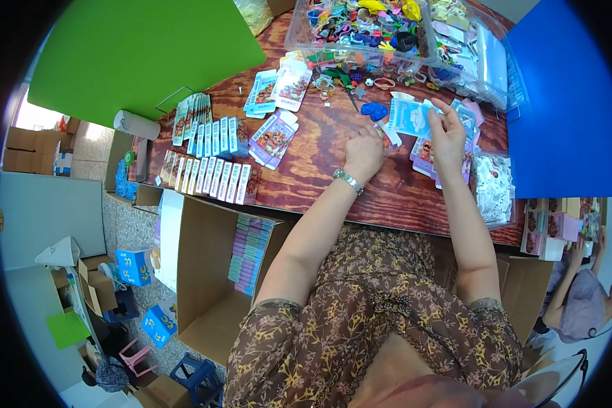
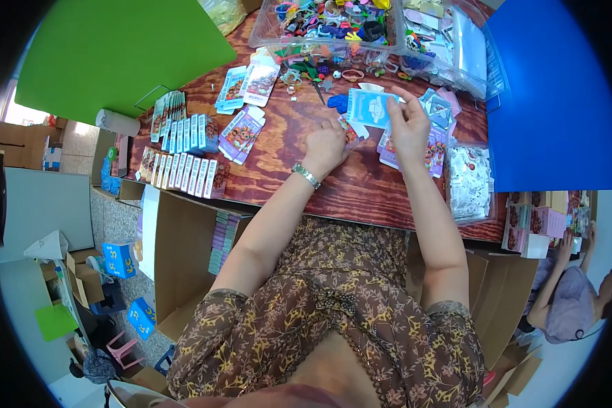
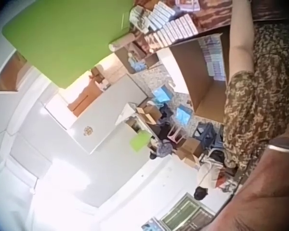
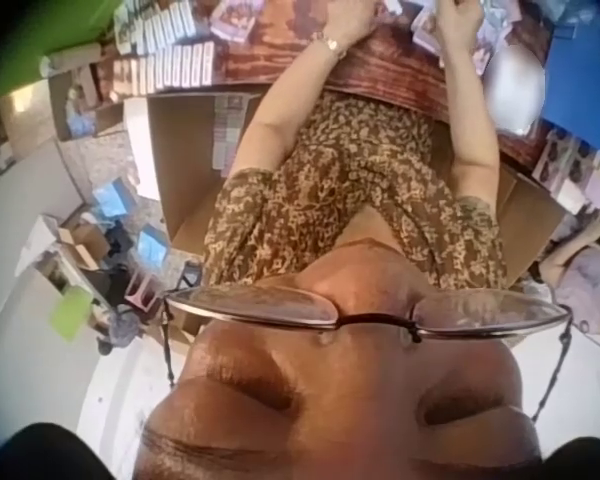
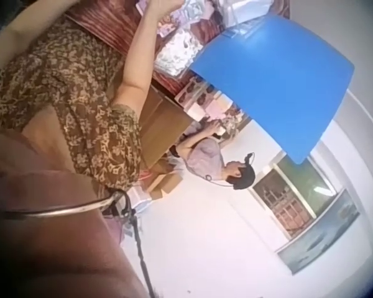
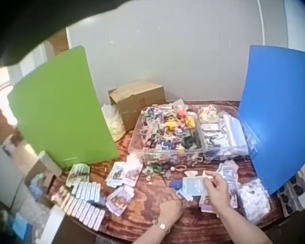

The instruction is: Sorting and inspecting small card packets at a factory workstation.

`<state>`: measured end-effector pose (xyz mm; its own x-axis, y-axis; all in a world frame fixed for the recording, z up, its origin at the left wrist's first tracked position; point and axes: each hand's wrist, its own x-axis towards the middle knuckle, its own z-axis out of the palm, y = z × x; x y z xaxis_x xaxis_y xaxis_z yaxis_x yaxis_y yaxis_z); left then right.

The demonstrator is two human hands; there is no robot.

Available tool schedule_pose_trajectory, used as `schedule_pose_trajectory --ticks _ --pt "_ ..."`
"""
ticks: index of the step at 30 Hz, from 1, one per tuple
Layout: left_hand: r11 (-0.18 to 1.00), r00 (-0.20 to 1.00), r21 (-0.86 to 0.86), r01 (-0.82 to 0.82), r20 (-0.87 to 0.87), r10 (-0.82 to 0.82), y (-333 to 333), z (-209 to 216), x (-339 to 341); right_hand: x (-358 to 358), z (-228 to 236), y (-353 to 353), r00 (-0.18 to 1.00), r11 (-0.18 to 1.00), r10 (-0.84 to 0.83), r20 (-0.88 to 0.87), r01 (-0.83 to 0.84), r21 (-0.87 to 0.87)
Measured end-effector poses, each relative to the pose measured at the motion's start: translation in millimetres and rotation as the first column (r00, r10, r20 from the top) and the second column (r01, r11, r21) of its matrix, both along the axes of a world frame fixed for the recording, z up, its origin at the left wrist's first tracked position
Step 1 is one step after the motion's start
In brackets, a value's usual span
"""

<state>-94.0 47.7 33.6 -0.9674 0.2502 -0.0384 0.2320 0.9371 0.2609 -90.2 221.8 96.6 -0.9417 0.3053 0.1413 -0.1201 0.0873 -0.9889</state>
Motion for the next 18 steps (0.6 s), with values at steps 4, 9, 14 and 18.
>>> schedule_pose_trajectory --ticks 4,9,14,18 --pt "0.994 0.988 0.064 0.088 -0.133 -0.079 -11.0 -11.3 11.0 11.4 6.3 2.6 0.985 0.952 0.071 0.159 -0.019 -0.307" --pt "0.918 0.968 0.361 0.164 -0.239 -0.079 -37.4 -9.4 35.1 31.8 11.9 10.8 0.969 0.967 0.246 -0.027 -0.243 0.083" --pt "0.804 0.946 0.560 0.202 -0.323 -0.014 -43.0 -11.0 53.2 43.0 28.1 -7.4 0.905 0.800 0.242 -0.351 0.019 0.600" --pt "0.790 0.949 0.588 0.176 -0.315 0.023 -46.0 -7.5 62.9 44.3 29.4 -12.6 0.892 0.721 0.338 -0.300 -0.041 0.692"
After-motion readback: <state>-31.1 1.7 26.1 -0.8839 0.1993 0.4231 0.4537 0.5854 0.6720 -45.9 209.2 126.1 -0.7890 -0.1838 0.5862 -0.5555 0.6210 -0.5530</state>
